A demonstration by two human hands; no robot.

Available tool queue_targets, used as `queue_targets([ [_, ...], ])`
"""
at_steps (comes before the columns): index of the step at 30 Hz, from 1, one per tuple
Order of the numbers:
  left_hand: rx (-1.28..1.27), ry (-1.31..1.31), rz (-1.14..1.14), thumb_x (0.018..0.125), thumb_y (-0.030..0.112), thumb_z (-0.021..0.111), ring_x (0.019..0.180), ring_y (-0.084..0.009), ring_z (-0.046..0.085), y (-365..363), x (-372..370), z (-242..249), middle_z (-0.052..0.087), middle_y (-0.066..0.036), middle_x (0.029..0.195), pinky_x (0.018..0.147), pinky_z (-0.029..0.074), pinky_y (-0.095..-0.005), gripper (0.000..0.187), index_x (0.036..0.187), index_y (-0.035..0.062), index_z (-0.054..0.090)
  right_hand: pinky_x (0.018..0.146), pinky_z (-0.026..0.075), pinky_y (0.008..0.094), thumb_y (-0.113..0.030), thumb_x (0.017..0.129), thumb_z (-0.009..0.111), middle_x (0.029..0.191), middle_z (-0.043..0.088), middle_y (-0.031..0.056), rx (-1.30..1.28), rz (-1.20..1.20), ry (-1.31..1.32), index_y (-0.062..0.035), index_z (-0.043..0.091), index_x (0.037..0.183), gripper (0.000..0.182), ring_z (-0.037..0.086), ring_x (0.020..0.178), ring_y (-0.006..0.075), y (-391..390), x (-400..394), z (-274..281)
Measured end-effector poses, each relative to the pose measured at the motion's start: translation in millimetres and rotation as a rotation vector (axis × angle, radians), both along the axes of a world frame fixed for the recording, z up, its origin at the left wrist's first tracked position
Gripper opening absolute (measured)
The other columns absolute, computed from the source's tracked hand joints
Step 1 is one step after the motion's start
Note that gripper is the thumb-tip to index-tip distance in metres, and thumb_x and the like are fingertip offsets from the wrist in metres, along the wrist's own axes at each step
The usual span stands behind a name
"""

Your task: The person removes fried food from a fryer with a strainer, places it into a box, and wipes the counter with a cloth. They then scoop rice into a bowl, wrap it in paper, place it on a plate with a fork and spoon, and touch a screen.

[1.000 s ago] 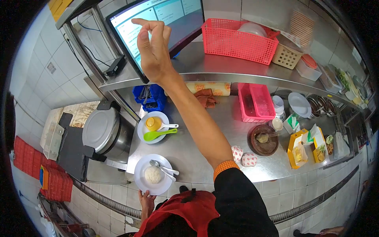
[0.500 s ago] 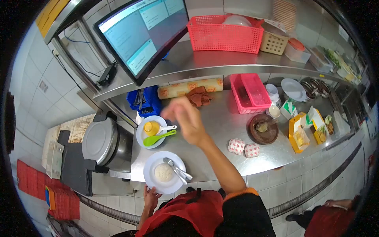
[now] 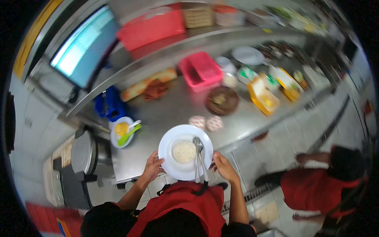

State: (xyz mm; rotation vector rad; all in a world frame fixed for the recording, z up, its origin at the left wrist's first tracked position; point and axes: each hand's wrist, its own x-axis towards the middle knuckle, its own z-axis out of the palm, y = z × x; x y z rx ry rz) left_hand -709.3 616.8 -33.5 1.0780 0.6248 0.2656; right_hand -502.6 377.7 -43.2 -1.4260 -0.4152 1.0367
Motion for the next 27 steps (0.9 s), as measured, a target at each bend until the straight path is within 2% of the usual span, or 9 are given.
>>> queue_targets([
  [2,-0.026,0.02,-0.118,0.088,0.004,0.049,0.075,-0.0204,0.066,-28,31,1,0.061,-0.013,0.101,0.055,0.059,-0.0332,0.042,0.129,0.0047,0.039,0.065,0.047,0.0239,-0.03,0.097,0.042,0.098,0.057,0.0048,0.045,-0.016,0.027,-0.0045,0.045,0.125,0.038,0.055,0.083,0.0129,-41,6,-4],
  [6,-0.09,-0.031,-0.296,0.087,0.003,0.05,0.07,-0.0207,0.066,-81,104,9,0.061,-0.015,0.1,0.05,0.059,-0.031,0.042,0.127,0.0006,0.039,0.064,0.049,0.0249,-0.022,0.094,0.046,0.1,0.055,0.0032,0.109,-0.336,0.103,-0.0058,0.042,0.129,0.039,0.055,0.084,0.0137,-116,10,12],
  [9,-0.09,-0.025,-0.415,0.087,0.002,0.05,0.07,-0.0207,0.066,-111,155,24,0.061,-0.015,0.099,0.048,0.058,-0.0308,0.043,0.128,0.0006,0.038,0.059,0.053,0.0306,-0.009,0.085,0.05,0.101,0.055,0.0045,0.131,-0.456,0.207,-0.009,0.035,0.136,0.053,0.057,0.085,0.0148,-164,19,32],
  [12,-0.086,-0.02,-0.545,0.086,0.002,0.05,0.069,-0.0202,0.066,-136,206,27,0.061,-0.015,0.099,0.048,0.058,-0.0308,0.044,0.129,0.0005,0.037,0.059,0.054,0.0311,-0.008,0.084,0.051,0.102,0.055,0.0057,0.205,-0.561,0.235,-0.0088,0.035,0.136,0.053,0.059,0.084,0.0165,-206,32,31],
  [15,-0.114,-0.042,-0.606,0.086,0.003,0.051,0.07,-0.0194,0.066,-159,257,26,0.061,-0.014,0.097,0.048,0.058,-0.0302,0.043,0.128,0.0001,0.038,0.061,0.054,0.0346,-0.022,0.091,0.05,0.103,0.056,0.0084,0.349,-0.683,0.238,-0.0048,0.036,0.134,0.048,0.061,0.086,0.0193,-235,62,36],
  [16,-0.118,-0.055,-0.599,0.087,0.004,0.051,0.07,-0.0192,0.066,-167,275,23,0.061,-0.014,0.098,0.048,0.058,-0.0299,0.043,0.127,0.0001,0.038,0.063,0.054,0.0357,-0.028,0.093,0.049,0.105,0.057,0.0099,0.465,-0.735,0.239,-0.0036,0.036,0.133,0.049,0.061,0.086,0.0196,-247,80,35],
  [17,-0.129,-0.066,-0.649,0.087,0.005,0.05,0.071,-0.0195,0.066,-172,293,23,0.06,-0.014,0.1,0.048,0.058,-0.0295,0.042,0.127,0.0,0.038,0.072,0.053,0.0385,-0.036,0.095,0.045,0.111,0.057,0.0135,0.523,-0.775,0.201,-0.0032,0.036,0.133,0.052,0.061,0.092,0.023,-259,105,27],
  [23,-0.132,-0.115,-0.526,0.087,0.004,0.049,0.078,-0.0208,0.066,-197,398,4,0.059,-0.015,0.105,0.05,0.059,-0.0305,0.044,0.128,-0.0017,0.034,0.091,0.045,0.0435,-0.034,0.095,0.045,0.118,0.053,0.0152,0.396,-0.959,0.096,-0.0026,0.037,0.13,0.048,0.054,0.108,0.0328,-299,292,1],
  [27,-0.112,-0.101,-0.382,0.086,0.003,0.047,0.084,-0.0235,0.066,-199,470,1,0.058,-0.016,0.107,0.052,0.06,-0.0349,0.046,0.129,-0.0025,0.032,0.098,0.041,0.0428,-0.029,0.095,0.044,0.124,0.047,0.0174,0.406,-0.989,0.149,0.0004,0.036,0.128,0.044,0.048,0.115,0.0335,-305,448,-33],
])
